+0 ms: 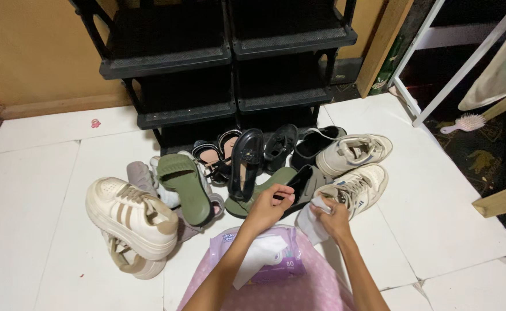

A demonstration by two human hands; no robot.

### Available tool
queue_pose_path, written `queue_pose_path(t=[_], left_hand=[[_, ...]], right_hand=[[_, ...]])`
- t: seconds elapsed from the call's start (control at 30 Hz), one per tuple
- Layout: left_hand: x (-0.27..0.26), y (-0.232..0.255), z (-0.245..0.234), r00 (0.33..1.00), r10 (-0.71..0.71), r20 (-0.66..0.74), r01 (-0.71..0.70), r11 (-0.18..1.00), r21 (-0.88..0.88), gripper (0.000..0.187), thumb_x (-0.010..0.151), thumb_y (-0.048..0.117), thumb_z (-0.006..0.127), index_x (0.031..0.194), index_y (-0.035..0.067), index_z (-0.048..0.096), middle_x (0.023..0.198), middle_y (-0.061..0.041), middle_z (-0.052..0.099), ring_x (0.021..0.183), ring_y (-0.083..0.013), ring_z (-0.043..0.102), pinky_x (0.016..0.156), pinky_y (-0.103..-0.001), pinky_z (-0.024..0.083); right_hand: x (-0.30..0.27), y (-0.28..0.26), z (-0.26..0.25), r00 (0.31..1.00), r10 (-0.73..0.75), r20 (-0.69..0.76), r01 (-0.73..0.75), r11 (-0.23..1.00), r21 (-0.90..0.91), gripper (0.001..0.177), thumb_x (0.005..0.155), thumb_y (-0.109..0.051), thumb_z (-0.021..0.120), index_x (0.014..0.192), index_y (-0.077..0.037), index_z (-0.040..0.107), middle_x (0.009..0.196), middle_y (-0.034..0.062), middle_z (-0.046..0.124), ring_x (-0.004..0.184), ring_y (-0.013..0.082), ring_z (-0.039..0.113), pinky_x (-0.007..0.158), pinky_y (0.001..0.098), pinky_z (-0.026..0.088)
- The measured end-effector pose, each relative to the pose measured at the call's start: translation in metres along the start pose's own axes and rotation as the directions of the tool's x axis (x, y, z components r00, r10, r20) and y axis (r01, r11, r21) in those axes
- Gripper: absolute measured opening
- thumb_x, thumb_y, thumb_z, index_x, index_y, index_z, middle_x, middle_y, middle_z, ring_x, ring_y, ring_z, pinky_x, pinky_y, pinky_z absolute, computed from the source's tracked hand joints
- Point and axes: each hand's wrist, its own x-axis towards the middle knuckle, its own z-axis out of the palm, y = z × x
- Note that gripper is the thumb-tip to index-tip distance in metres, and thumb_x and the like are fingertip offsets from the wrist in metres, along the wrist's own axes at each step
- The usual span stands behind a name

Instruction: The person sits on the floor and removes several pairs of shoes from a black plastic shoe rack, placing them on the floor. They then open a pack of wet wipes and use a wipe to clean the surface of a black shoe.

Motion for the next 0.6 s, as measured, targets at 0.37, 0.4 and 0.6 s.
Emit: queue_pose_path(t=[0.37, 0.4, 0.6], left_hand=[[0.012, -0.012, 0.008, 0.999, 0.021, -0.042, -0.023, 0.999, -0.028, 0.033, 0.091, 0.025, 0.071, 0.117, 0.005, 0.069, 0.106, -0.008, 0.075, 0.087, -0.0172, 0.073, 0.076, -0.029, 0.057], [0.009, -0.01, 0.004, 0.998, -0.005, -0.065, 0.004, 1.0, -0.024, 0.033, 0.09, 0.026, 0.071, 0.116, 0.006, 0.069, 0.106, -0.008, 0.075, 0.086, -0.0185, 0.074, 0.075, -0.03, 0.057], [-0.005, -0.002, -0.028, 0.807, 0.21, -0.551, 0.071, 0.893, 0.445, 0.046, 0.081, 0.021, 0.08, 0.121, 0.007, 0.062, 0.119, -0.02, 0.057, 0.108, -0.0422, 0.061, 0.094, -0.048, 0.048]], right_hand=[[-0.008, -0.003, 0.013, 0.972, -0.232, 0.043, 0.234, 0.97, -0.058, 0.03, 0.083, -0.015, 0.082, 0.108, 0.001, 0.079, 0.108, 0.0093, 0.076, 0.086, 0.0117, 0.069, 0.076, 0.0283, 0.054], [-0.009, -0.006, 0.012, 0.944, -0.327, 0.048, 0.329, 0.941, -0.074, 0.027, 0.084, -0.015, 0.083, 0.105, 0.002, 0.08, 0.114, 0.0108, 0.074, 0.091, 0.0121, 0.071, 0.079, 0.0287, 0.054], [-0.015, -0.045, -0.004, 0.933, 0.31, 0.183, -0.261, 0.932, -0.25, 0.038, 0.077, -0.032, 0.084, 0.102, -0.004, 0.08, 0.089, 0.0163, 0.08, 0.071, 0.0246, 0.076, 0.069, 0.0364, 0.06]])
